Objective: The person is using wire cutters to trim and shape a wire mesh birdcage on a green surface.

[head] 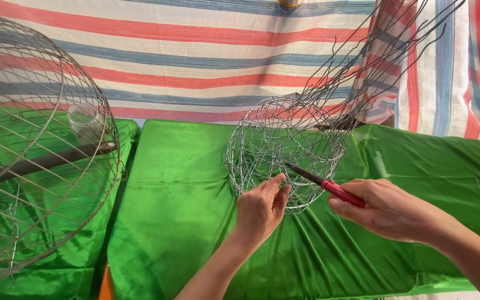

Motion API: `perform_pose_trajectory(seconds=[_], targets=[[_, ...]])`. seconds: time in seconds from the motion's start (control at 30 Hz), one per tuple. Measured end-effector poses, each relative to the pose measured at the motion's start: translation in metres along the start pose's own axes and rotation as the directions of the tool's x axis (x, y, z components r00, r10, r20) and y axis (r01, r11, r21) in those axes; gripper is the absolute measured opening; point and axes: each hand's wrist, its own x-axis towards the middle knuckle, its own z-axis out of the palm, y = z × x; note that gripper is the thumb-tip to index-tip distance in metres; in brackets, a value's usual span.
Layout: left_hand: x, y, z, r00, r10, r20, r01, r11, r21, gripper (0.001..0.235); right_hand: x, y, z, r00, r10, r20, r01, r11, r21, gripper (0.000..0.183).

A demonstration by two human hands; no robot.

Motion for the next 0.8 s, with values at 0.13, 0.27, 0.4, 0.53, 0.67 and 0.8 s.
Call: perform_pose_trajectory(seconds=[0.13, 0.27, 0.4, 0.53, 0.67, 0.8], targets=[[-0.001, 0.000, 0.001, 1.000, -0.010, 0.000, 0.010, 1.000, 0.010, 0.032, 0.003, 0.003, 0.004, 0.998, -0.068, 0.007, 0.067, 0.997, 0.040, 0.050], [-0.001, 0.000, 0.000, 0.999, 0.003, -0.035, -0.002, 1.000, 0.026, 0.034, -0.001, -0.012, 0.001, 1.000, -0.018, 0.023, 0.018, 1.000, 0.008, 0.051], [-0.003, -0.001, 0.002, 0.999, -0.017, -0.040, 0.017, 1.000, 0.010, 0.035, 0.001, -0.009, 0.003, 0.998, -0.056, 0.026, 0.057, 0.997, -0.048, 0.047], [-0.004, -0.002, 0.003, 0.998, -0.042, -0.047, 0.043, 0.999, 0.018, 0.030, 0.006, 0.003, 0.010, 0.992, -0.125, -0.010, 0.124, 0.991, -0.046, 0.045], [-0.004, -0.003, 0.004, 0.998, -0.039, -0.056, 0.040, 0.999, 0.027, 0.028, 0.009, 0.008, 0.018, 0.992, -0.112, -0.055, 0.110, 0.993, -0.050, 0.050], [-0.006, -0.003, 0.005, 0.999, -0.045, -0.027, 0.045, 0.999, 0.002, 0.030, 0.009, 0.008, 0.018, 0.986, -0.158, -0.044, 0.156, 0.987, -0.044, 0.047]])
